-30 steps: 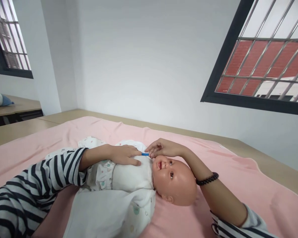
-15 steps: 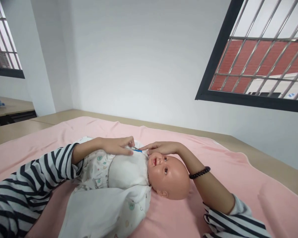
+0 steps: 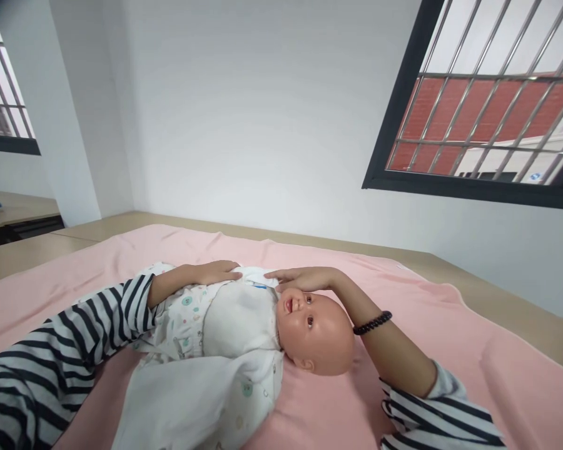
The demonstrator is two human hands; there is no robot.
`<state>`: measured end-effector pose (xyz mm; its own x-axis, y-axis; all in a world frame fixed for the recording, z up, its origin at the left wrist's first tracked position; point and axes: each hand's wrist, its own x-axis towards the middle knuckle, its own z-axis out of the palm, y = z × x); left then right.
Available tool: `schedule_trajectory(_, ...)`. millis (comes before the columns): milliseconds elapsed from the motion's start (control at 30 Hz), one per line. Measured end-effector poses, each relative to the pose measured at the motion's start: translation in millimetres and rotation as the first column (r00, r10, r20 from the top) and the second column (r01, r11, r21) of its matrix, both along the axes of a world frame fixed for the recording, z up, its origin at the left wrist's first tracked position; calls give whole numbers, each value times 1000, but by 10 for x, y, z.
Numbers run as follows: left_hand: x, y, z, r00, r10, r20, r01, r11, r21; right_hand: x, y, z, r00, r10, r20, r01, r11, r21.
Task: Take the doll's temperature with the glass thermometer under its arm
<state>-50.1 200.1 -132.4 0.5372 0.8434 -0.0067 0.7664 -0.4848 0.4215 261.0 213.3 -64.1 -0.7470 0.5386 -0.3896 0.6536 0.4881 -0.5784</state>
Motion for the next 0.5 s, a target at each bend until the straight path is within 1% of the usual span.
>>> schedule_trajectory(100,16,29,-4,999,53,10,-54,995,87,37,0,75,999,18,-49,-13,995,98)
schedule_trajectory(200,23,45,-20,997,69,31,-72,987,142,70,-11,138,994,19,-105,-4,990,143)
schedule_trajectory(333,-2,73,-66,997,75,28,-78,988,130,68,-26,148,985,48,-167,-28,992,120)
schedule_trajectory(433,-47,151,-145,996,84,-14,-82,992,93,46,-27,127,980,64,-188,-47,994,95)
schedule_trajectory(500,-87,215,-203,994,109,-34,-106,992,63,35,-27,118,978,78,-195,-63,995,84)
